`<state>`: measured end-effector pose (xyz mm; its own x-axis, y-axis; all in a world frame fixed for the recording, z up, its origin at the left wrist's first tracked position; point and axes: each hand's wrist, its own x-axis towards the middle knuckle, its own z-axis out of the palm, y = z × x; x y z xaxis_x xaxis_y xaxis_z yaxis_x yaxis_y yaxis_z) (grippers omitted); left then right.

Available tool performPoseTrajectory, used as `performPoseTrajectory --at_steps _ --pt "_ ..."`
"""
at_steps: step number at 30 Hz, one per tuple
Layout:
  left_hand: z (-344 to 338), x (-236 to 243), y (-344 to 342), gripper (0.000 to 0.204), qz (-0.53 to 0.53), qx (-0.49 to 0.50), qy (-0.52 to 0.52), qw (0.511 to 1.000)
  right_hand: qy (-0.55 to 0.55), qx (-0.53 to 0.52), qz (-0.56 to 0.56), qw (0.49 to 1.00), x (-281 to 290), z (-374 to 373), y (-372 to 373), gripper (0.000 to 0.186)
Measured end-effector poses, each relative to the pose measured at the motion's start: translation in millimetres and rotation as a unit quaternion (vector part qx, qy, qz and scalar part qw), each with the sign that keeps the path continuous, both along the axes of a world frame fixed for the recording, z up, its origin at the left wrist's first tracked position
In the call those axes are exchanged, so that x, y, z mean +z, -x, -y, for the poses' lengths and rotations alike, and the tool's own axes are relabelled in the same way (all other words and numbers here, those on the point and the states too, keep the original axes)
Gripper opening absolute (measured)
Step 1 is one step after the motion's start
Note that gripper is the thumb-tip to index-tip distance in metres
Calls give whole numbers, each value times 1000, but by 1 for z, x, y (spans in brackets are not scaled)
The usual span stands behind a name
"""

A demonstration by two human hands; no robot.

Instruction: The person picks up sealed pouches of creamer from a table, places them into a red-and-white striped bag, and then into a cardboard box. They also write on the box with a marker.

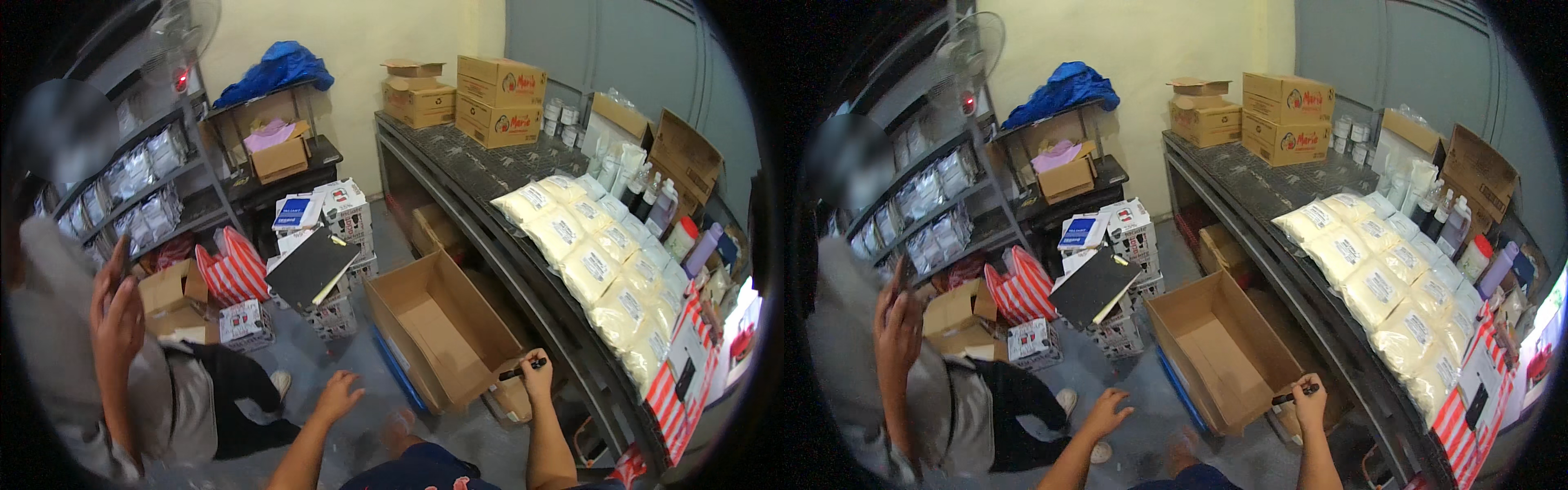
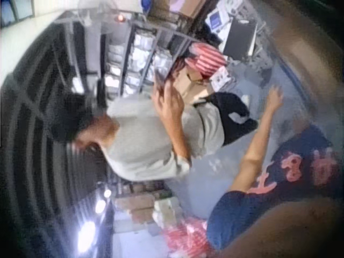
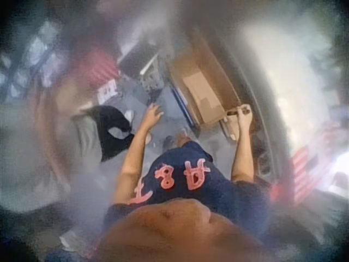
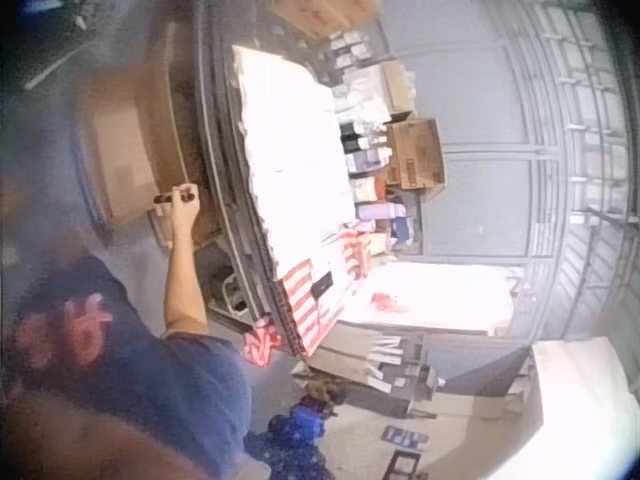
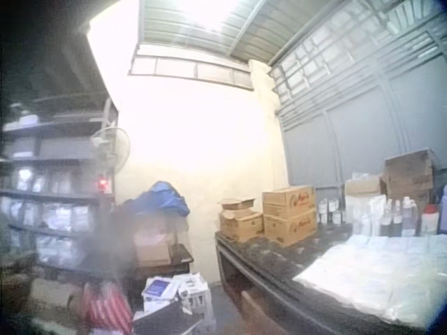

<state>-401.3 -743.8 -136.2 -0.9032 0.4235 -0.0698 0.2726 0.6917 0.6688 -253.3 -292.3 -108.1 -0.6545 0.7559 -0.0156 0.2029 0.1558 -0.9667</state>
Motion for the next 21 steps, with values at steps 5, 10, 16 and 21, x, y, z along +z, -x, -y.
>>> performPoseTrajectory --at_steps 5,10,16,21 --pt "-40 18 114 45 6 -76 14 997 -119 -1 131 984 -65 4 98 16" --pt "-68 8 200 41 23 -99 62 993 -204 55 121 970 -88 16 163 17" --pt "-162 -18 309 41 -56 -252 96 961 -161 44 163 973 -114 20 214 18" --pt "-265 -58 399 42 -119 -365 169 908 -160 -30 256 953 -128 28 250 22"
